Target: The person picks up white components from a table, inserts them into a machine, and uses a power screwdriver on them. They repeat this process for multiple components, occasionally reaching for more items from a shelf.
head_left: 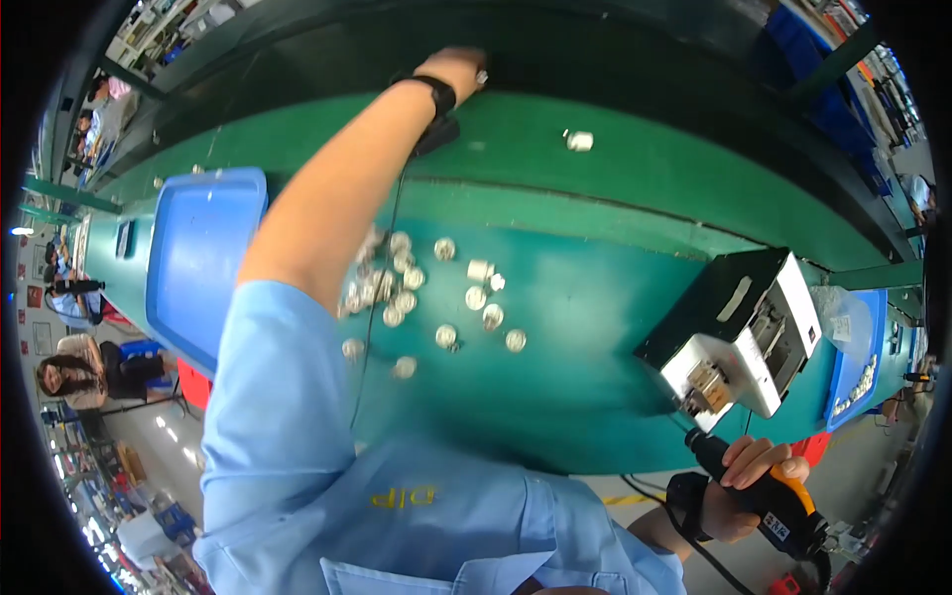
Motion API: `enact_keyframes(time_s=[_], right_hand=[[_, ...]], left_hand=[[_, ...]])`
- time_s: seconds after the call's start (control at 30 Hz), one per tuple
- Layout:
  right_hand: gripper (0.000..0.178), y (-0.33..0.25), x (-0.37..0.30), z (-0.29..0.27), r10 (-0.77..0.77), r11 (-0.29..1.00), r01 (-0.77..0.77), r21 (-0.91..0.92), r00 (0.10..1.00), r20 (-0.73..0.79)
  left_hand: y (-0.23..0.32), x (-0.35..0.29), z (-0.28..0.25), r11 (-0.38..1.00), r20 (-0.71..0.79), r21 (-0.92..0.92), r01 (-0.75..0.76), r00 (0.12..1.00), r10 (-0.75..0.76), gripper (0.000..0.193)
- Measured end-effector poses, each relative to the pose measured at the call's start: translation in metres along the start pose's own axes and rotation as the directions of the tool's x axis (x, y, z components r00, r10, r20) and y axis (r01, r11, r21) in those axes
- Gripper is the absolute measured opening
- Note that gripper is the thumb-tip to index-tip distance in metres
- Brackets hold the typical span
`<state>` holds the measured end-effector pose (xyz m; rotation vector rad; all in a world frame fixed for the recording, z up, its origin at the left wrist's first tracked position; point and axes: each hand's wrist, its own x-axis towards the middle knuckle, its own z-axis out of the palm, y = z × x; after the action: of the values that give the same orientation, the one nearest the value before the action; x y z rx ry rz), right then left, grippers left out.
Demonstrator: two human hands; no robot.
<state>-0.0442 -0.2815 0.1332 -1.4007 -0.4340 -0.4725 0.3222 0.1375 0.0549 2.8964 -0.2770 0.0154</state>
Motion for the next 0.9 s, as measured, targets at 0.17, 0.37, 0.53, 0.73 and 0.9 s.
enact_keyframes(time_s=[0.17, 0.37, 0.53, 0.73, 0.9], right_hand=[[0.060, 0.003, -0.007, 0.002, -0.027, 0.999, 0.028, 0.017, 0.999, -0.021], [0.059, 0.001, -0.009, 0.010, -0.056, 0.994, 0.050, 0.102, 0.997, 0.061], [0.058, -0.005, -0.016, 0.019, -0.046, 0.990, 0.032, 0.137, 0.994, 0.097], [0.059, -0.008, -0.022, 0.025, 0.017, 0.988, -0.030, 0.154, 0.996, 0.084], [0.058, -0.010, -0.018, 0.028, 0.025, 0.996, -0.031, 0.088, 0.998, 0.059]], left_hand=[[0.078, -0.111, -0.048, 0.902, -0.160, -0.210, -0.376, 0.924, 0.348, 0.018], [0.142, -0.305, -0.034, 0.908, 0.180, -0.289, -0.302, 0.915, 0.362, 0.026], [0.138, -0.335, 0.009, 0.963, 0.179, -0.132, -0.233, 0.950, 0.255, 0.033], [0.133, -0.337, 0.007, 0.976, 0.052, -0.070, -0.205, 0.977, 0.209, 0.041], [0.117, -0.317, -0.043, 0.953, 0.005, -0.229, -0.196, 0.979, 0.203, 0.043]])
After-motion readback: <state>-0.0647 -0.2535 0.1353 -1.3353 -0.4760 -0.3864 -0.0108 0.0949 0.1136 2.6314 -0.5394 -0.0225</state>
